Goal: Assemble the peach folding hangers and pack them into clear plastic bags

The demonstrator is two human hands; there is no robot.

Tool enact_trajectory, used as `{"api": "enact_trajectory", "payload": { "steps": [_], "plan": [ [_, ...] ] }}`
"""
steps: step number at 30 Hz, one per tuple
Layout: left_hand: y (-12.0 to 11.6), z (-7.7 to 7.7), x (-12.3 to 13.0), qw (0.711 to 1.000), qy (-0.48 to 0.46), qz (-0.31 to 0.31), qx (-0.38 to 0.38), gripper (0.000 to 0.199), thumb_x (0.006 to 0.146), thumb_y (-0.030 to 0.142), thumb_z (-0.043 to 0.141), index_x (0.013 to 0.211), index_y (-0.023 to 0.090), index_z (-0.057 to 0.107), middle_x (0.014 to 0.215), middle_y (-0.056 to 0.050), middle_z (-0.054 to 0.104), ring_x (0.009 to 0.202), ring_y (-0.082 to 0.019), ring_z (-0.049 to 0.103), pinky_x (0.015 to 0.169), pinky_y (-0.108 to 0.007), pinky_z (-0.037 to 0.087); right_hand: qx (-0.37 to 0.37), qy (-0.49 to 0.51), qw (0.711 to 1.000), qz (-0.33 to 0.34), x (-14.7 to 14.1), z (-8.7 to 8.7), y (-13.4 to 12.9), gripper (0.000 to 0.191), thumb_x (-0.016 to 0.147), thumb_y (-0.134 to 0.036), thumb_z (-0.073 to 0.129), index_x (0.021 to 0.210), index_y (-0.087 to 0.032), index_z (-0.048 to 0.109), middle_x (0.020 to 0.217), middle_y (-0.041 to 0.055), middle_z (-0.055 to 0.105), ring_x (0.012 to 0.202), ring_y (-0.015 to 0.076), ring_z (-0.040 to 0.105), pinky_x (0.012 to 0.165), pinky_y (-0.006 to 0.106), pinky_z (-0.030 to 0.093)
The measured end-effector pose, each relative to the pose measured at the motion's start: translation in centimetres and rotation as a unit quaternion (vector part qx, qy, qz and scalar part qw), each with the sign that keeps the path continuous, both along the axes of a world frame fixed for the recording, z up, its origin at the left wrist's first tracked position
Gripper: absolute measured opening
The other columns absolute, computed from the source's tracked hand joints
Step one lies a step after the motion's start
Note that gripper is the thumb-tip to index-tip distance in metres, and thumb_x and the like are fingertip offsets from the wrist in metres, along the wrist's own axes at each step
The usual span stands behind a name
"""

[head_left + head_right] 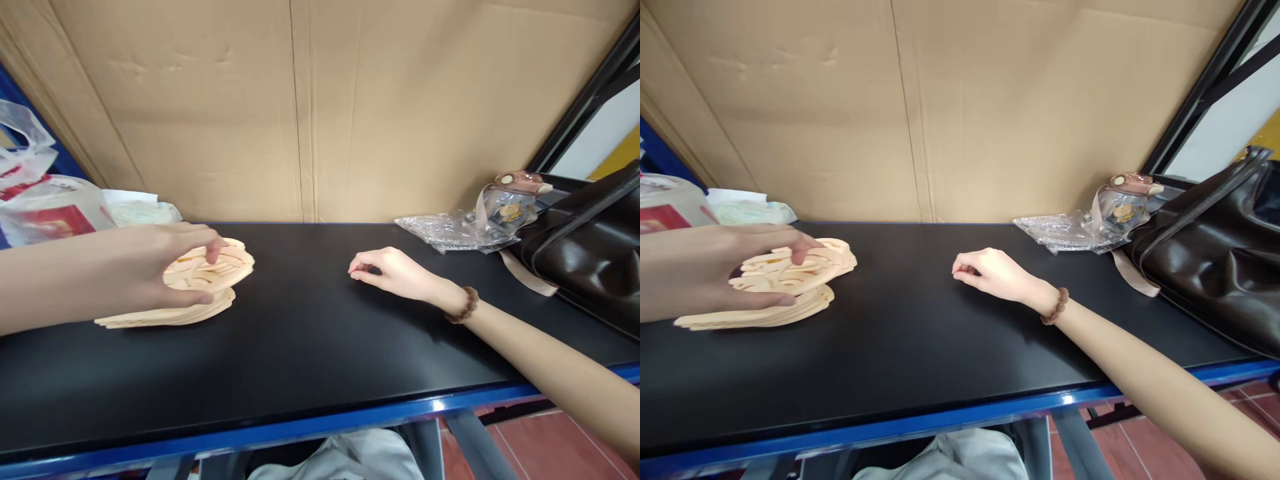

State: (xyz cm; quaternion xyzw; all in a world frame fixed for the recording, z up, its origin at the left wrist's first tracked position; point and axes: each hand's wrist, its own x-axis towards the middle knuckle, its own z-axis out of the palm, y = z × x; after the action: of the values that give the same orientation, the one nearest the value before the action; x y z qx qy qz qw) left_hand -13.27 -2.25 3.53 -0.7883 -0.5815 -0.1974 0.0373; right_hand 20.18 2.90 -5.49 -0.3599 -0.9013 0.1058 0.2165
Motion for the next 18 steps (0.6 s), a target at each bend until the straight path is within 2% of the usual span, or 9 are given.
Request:
{"api": "enact_trajectory", "payload": {
  "steps": [4,6,10,14,18],
  "plan": [
    [0.2,0.0,-2.1,0.984,0.164,-0.001,-0.075,0.027,0.062,0.043,0.062,0.08,0.023,0.065,0.091,0.001,0.064,0.072,-0.017,0.053,0.07,-0.026,0.034,-0.004,-0.002,1.0,0.0,0.0,0.0,-0.1,0.013,0.093,-0.028,0.053,0.09,-0.022,0.064,0.085,0.0001,0.07,0.074,0.0147,0.064,0.072,0.027,0.046],
    [0.6,-0.2,-2.9,0.975,0.203,0.002,-0.096,0.027,0.064,0.041,0.063,0.085,0.024,0.067,0.102,-0.001,0.063,0.073,-0.018,0.056,0.073,-0.027,0.037,-0.003,-0.005,1.0,0.0,0.0,0.0,-0.2,0.013,0.093,-0.028,0.053,0.09,-0.022,0.064,0.085,0.0,0.069,0.074,0.0148,0.064,0.071,0.027,0.046],
    [1.2,-0.8,-3.9,0.97,0.207,-0.019,-0.123,0.026,0.068,0.043,0.065,0.087,0.026,0.068,0.104,-0.004,0.064,0.086,-0.024,0.059,0.079,-0.032,0.04,0.002,-0.01,1.0,0.001,-0.1,0.0,-0.3,0.013,0.093,-0.028,0.053,0.089,-0.022,0.064,0.083,-0.0005,0.069,0.071,0.0143,0.063,0.069,0.027,0.045],
    [1.2,-1.4,-4.7,0.97,0.192,-0.06,-0.139,0.021,0.07,0.04,0.065,0.084,0.025,0.067,0.106,-0.004,0.066,0.103,-0.029,0.056,0.088,-0.037,0.039,-0.001,-0.007,1.0,0.003,-0.3,0.1,-0.3,0.013,0.093,-0.028,0.053,0.089,-0.022,0.064,0.084,-0.0007,0.068,0.072,0.0139,0.062,0.069,0.026,0.045],
    [1.5,-1.6,-5.4,0.971,0.181,-0.071,-0.142,0.021,0.066,0.035,0.066,0.085,0.026,0.067,0.105,-0.003,0.067,0.108,-0.031,0.054,0.09,-0.039,0.038,0.0,-0.007,1.0,0.005,-0.3,0.1,-0.4,0.015,0.093,-0.028,0.052,0.088,-0.022,0.064,0.083,-0.0005,0.068,0.071,0.014,0.061,0.069,0.027,0.044]
  ]
}}
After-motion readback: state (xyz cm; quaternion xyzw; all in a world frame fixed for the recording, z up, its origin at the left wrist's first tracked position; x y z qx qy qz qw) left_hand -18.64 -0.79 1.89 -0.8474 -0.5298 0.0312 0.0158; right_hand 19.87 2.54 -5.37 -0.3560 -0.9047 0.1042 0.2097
